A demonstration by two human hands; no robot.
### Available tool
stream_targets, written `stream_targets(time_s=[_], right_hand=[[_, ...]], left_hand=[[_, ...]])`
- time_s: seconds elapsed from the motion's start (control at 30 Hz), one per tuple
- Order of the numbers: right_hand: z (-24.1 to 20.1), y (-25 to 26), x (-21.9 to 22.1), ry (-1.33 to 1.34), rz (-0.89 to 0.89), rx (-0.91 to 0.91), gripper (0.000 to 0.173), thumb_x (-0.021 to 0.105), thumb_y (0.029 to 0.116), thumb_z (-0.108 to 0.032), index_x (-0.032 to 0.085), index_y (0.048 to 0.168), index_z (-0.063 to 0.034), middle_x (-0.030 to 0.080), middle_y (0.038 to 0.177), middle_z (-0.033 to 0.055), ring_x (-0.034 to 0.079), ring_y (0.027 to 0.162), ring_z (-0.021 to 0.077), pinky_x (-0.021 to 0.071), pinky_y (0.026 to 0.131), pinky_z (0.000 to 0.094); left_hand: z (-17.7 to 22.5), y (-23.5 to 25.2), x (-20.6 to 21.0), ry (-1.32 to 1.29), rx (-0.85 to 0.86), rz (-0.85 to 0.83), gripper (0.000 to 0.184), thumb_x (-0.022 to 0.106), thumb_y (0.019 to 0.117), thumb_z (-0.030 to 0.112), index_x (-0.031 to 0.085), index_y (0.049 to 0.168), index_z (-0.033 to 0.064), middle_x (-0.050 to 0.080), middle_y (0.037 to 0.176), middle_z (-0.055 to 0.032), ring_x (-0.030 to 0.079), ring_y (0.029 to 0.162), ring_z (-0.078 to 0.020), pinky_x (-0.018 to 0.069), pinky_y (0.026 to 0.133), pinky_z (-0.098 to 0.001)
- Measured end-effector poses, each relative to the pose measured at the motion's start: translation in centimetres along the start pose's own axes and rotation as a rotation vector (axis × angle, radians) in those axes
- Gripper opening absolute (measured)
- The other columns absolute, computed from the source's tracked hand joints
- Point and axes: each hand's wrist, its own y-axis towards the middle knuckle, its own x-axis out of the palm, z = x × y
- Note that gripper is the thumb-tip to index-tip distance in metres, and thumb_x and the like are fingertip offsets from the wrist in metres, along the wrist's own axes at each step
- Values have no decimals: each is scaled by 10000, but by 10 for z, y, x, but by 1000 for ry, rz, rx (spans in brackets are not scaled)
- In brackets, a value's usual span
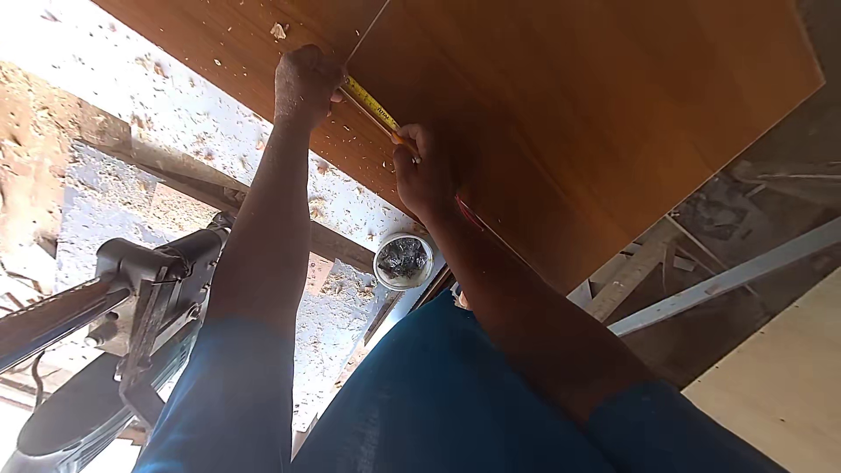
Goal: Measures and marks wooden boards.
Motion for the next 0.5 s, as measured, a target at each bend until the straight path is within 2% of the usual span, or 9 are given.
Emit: stream_targets(time_s=[0.13, 0.23, 0.5], right_hand=[[-6, 1, 2, -37, 2, 57, 324, 477, 1051, -186, 606, 1328, -79, 697, 1168, 100, 684, 960, 196, 552, 816, 403], [-8, 1, 3, -57, 8, 65, 305, 486, 1054, -187, 615, 1310, -83, 696, 1113, 99, 675, 905, 189, 547, 782, 388], [-12, 2, 3, -69, -11, 104, 307, 483, 1063, -190, 605, 1326, -88, 699, 1117, 107, 686, 928, 206, 553, 800, 405]], left_hand=[[1, -1, 0, 1, 0, -3, 160, 699, 966, 239, 644, 1019, 99, 737, 854, 11, 710, 663, -73, 595, 590, -257], [1, -1, -1, -6, -4, -4, 152, 701, 964, 230, 643, 1012, 98, 738, 852, 5, 710, 659, -78, 592, 582, -256], [1, -2, -1, 3, -10, -6, 143, 694, 969, 228, 644, 1003, 99, 740, 840, 6, 709, 655, -75, 591, 586, -255]])
